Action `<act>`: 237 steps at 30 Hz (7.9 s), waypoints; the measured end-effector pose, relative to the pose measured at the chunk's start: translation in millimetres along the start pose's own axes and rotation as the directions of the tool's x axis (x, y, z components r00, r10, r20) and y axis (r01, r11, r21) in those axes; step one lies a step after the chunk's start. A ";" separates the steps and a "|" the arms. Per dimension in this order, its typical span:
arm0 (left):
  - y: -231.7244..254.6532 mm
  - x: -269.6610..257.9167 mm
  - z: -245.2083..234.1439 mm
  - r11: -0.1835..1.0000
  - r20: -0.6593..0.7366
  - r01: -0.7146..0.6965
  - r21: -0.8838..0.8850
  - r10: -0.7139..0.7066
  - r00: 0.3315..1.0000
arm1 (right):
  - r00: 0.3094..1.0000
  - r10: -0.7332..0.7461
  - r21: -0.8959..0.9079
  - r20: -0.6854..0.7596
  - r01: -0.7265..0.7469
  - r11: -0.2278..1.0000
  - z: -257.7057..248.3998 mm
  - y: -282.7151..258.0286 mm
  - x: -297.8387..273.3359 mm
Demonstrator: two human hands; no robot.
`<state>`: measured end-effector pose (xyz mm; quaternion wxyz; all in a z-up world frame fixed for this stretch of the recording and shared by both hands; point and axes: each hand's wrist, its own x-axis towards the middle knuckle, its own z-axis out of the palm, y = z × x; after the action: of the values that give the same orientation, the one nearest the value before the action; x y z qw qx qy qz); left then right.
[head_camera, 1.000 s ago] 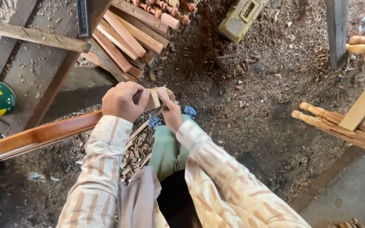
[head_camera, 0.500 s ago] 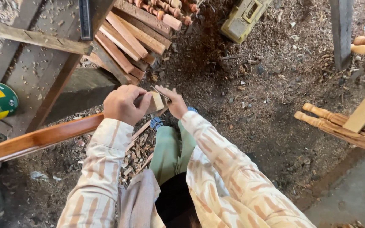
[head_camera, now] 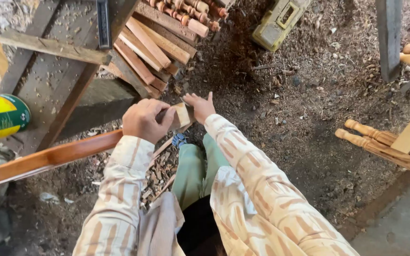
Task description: The person sands a wooden chair backrest using a sanding block. They hold the chair with one hand and rub the sanding block along the edges and surfaces of the wood. The person repositions the chair multiple times to access different areas.
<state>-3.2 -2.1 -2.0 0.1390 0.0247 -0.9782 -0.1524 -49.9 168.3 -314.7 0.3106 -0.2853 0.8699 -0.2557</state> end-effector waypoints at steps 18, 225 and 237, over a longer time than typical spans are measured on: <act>4.7 -2.4 -0.3 0.998 0.021 0.052 -0.030 -0.052 0.998 | 0.998 0.050 -0.341 0.034 -0.035 0.939 -47.6 -43.7 -36.6; -93.9 -48.0 -93.2 0.804 0.234 -0.339 0.488 0.253 0.939 | 0.489 0.851 0.860 -0.193 0.502 -0.093 -45.6 -310.0 -62.5; -95.9 -46.8 -91.3 0.748 0.215 -0.455 0.483 0.403 0.890 | 0.354 0.931 0.995 -0.089 -0.002 0.095 9.0 -253.2 -19.2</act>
<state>67.8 -115.8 40.0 0.1107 -0.1714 -0.9669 0.1532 54.1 -0.4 -155.6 0.0793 0.4384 0.6283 -0.6378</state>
